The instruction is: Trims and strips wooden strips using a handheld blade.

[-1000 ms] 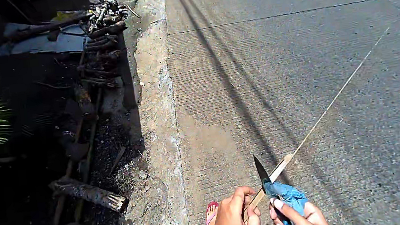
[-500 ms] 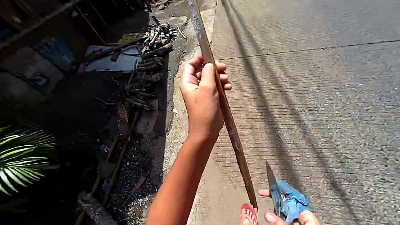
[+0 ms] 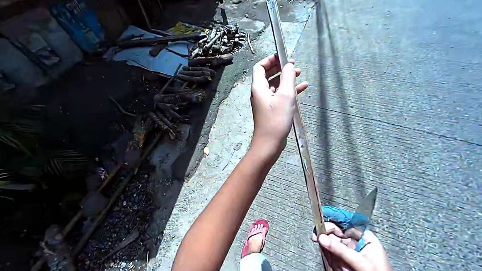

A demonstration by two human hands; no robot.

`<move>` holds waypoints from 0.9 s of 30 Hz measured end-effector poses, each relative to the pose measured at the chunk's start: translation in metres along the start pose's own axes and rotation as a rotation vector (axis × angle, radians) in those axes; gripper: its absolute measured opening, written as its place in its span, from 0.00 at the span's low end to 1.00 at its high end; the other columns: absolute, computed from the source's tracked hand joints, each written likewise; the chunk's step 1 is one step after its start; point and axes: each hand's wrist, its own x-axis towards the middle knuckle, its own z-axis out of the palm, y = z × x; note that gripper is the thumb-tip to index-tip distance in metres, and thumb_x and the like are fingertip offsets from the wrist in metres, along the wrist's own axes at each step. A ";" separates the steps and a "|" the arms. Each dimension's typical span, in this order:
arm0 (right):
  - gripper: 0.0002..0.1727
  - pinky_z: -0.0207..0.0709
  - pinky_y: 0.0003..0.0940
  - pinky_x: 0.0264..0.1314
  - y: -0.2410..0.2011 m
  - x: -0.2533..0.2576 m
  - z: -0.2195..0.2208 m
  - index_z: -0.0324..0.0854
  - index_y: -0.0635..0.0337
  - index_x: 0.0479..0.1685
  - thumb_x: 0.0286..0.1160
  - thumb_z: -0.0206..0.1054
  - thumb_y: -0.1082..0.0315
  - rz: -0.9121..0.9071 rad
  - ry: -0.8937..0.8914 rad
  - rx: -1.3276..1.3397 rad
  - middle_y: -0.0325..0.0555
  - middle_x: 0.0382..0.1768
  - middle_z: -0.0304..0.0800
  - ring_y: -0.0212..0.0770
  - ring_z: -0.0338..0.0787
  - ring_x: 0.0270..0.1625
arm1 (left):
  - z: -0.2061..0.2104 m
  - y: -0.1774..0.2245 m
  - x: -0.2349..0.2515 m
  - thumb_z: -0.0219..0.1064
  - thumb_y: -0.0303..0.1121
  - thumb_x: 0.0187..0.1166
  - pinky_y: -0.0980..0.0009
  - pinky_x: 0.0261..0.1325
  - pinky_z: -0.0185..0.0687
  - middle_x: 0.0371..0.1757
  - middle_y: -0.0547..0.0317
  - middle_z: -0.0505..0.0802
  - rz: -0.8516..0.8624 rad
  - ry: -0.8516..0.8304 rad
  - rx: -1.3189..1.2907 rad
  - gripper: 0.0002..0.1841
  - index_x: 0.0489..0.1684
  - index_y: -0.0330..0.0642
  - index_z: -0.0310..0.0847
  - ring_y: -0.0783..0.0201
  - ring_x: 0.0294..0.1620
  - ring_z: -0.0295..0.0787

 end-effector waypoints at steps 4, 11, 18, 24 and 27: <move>0.21 0.70 0.10 0.18 -0.040 0.118 -0.020 0.82 0.62 0.52 0.64 0.59 0.91 -0.024 0.071 0.099 0.30 0.29 0.97 0.15 0.80 0.16 | 0.011 -0.094 0.019 0.56 0.36 0.89 0.66 0.57 0.89 0.68 0.42 0.82 -0.275 -0.402 0.184 0.26 0.78 0.26 0.67 0.63 0.58 0.88; 0.23 0.75 0.11 0.22 -0.109 0.249 -0.049 0.75 0.68 0.65 0.69 0.59 0.89 -0.082 0.182 0.151 0.34 0.36 0.99 0.17 0.85 0.20 | 0.091 -0.118 0.068 0.46 0.24 0.88 0.70 0.49 0.87 0.45 0.55 0.86 -0.633 -0.561 -0.019 0.15 0.65 0.21 0.67 0.72 0.43 0.87; 0.16 0.69 0.09 0.18 -0.122 0.397 -0.117 0.88 0.63 0.45 0.72 0.58 0.88 -0.092 0.226 0.279 0.39 0.37 1.00 0.14 0.79 0.16 | 0.175 -0.190 0.202 0.47 0.26 0.90 0.82 0.39 0.78 0.42 0.66 0.82 -0.613 -0.556 0.030 0.14 0.61 0.27 0.72 0.83 0.32 0.77; 0.16 0.69 0.10 0.19 -0.176 0.549 -0.194 0.88 0.60 0.44 0.71 0.60 0.87 -0.077 0.163 0.267 0.37 0.37 0.99 0.14 0.79 0.17 | 0.284 -0.243 0.324 0.44 0.26 0.90 0.84 0.38 0.73 0.38 0.67 0.83 -0.495 -0.463 0.123 0.16 0.62 0.24 0.73 0.85 0.33 0.76; 0.18 0.70 0.09 0.20 -0.208 0.610 -0.215 0.81 0.63 0.61 0.73 0.60 0.84 -0.090 0.096 0.291 0.37 0.38 0.99 0.14 0.80 0.17 | 0.325 -0.250 0.375 0.39 0.29 0.93 0.78 0.38 0.86 0.37 0.66 0.83 -0.613 -0.458 0.019 0.16 0.63 0.28 0.68 0.78 0.32 0.84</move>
